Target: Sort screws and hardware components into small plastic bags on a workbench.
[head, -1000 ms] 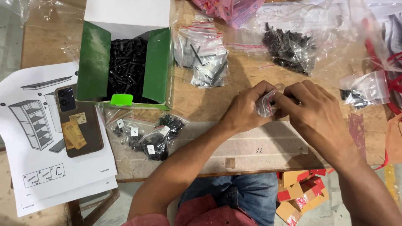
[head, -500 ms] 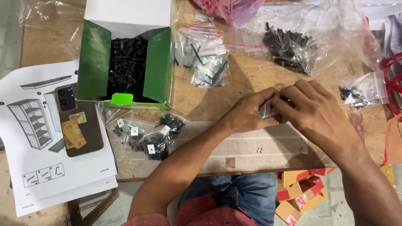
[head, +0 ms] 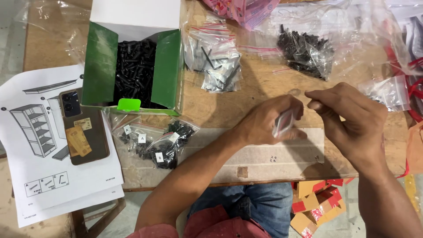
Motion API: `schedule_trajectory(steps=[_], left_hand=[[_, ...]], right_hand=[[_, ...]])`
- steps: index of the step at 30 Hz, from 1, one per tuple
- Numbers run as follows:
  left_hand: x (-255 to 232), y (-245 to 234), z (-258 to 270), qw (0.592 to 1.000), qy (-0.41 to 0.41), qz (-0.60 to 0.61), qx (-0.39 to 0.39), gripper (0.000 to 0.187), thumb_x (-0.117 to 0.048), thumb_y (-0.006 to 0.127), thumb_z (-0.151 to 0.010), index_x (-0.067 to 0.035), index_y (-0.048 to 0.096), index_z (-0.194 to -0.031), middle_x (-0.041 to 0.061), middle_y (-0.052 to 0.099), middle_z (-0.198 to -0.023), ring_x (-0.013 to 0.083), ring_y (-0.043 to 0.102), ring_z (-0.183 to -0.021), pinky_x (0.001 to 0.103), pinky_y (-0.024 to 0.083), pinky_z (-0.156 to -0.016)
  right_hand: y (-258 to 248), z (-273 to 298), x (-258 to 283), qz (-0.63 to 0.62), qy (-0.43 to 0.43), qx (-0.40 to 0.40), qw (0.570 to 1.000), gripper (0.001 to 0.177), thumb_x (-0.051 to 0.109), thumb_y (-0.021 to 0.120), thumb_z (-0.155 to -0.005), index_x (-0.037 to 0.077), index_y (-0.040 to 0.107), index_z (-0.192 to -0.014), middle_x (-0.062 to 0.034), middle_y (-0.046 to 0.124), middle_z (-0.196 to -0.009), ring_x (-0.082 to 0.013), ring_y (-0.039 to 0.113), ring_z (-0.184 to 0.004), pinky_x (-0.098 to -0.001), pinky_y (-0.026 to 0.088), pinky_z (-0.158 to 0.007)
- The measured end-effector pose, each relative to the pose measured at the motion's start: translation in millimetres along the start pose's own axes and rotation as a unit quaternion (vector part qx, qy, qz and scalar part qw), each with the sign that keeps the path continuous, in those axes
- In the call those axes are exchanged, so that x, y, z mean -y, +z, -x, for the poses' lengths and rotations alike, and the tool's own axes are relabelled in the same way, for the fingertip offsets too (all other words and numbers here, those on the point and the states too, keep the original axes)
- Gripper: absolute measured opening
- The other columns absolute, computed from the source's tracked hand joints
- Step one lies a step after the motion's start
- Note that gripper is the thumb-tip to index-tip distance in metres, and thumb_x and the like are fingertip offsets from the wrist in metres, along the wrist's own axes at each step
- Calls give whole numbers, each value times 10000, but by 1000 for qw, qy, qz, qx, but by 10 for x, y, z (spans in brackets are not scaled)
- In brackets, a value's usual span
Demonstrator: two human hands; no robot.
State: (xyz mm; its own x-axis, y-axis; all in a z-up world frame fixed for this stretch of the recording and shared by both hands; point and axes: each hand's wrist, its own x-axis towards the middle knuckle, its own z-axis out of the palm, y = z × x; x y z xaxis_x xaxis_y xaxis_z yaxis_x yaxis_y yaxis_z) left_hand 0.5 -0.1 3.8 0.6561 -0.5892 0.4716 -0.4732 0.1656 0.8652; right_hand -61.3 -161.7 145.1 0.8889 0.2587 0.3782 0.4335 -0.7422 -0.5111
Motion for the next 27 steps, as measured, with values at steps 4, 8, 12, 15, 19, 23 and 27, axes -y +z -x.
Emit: schedule_trajectory(steps=[4,8,12,15,19,23,27], left_hand=[[-127,-139,-44,995,74,-57,-35,489,-395,884,-786,-127,598,-1078,15,649,-1031,226,653,-981,387,529,-881],[-98,-144,-37,994,82,-31,-58,491,-362,900,-765,-135,603,-1085,4,645,-1016,219,655,-1010,382,525,-908],[25,-42,-30,996,65,12,-62,464,-357,897,-803,-138,614,-1098,8,677,-1028,193,693,-935,359,569,-863],[13,-17,-16,999,-1,33,-27,446,-346,882,-836,-124,642,-1140,20,704,-1028,187,736,-955,344,608,-834],[193,111,-14,998,-48,34,-17,498,-336,877,-828,-100,628,-1188,31,717,-1004,194,723,-946,349,600,-850],[385,185,-27,1000,-14,12,16,529,-342,892,-826,-90,634,-1213,57,721,-1103,183,699,-1017,345,576,-940],[906,523,65,960,-87,254,84,547,-266,880,-885,-69,596,-1309,80,674,-1267,212,645,-1190,401,536,-1019]], right_hand=[[-11,-191,272,-10,-24,-39,999,254,-183,660,-870,-79,700,-1099,-134,686,-861,-144,634,-719,-260,475,-610],[17,-205,316,-15,-20,-40,999,211,-158,692,-921,-79,704,-1116,-136,689,-904,-141,632,-749,-255,476,-655],[49,-285,285,-20,-34,-50,998,175,-130,721,-977,-47,707,-1131,-130,703,-958,-142,652,-822,-217,482,-626],[77,-581,524,23,-15,-25,999,171,-110,740,-912,-59,717,-1074,-166,716,-931,-190,630,-713,-291,424,-556],[277,-1057,653,-46,-124,58,989,251,-52,685,-967,-2,683,-1213,-140,713,-1107,-218,700,-904,-323,536,-757],[887,-1636,780,-46,-220,150,963,276,-34,696,-937,-9,698,-1212,-178,717,-1087,-339,695,-924,-432,529,-764],[1720,-2050,911,-38,-290,233,928,399,38,764,-881,26,696,-1273,-186,696,-1165,-397,663,-1019,-493,532,-844]])
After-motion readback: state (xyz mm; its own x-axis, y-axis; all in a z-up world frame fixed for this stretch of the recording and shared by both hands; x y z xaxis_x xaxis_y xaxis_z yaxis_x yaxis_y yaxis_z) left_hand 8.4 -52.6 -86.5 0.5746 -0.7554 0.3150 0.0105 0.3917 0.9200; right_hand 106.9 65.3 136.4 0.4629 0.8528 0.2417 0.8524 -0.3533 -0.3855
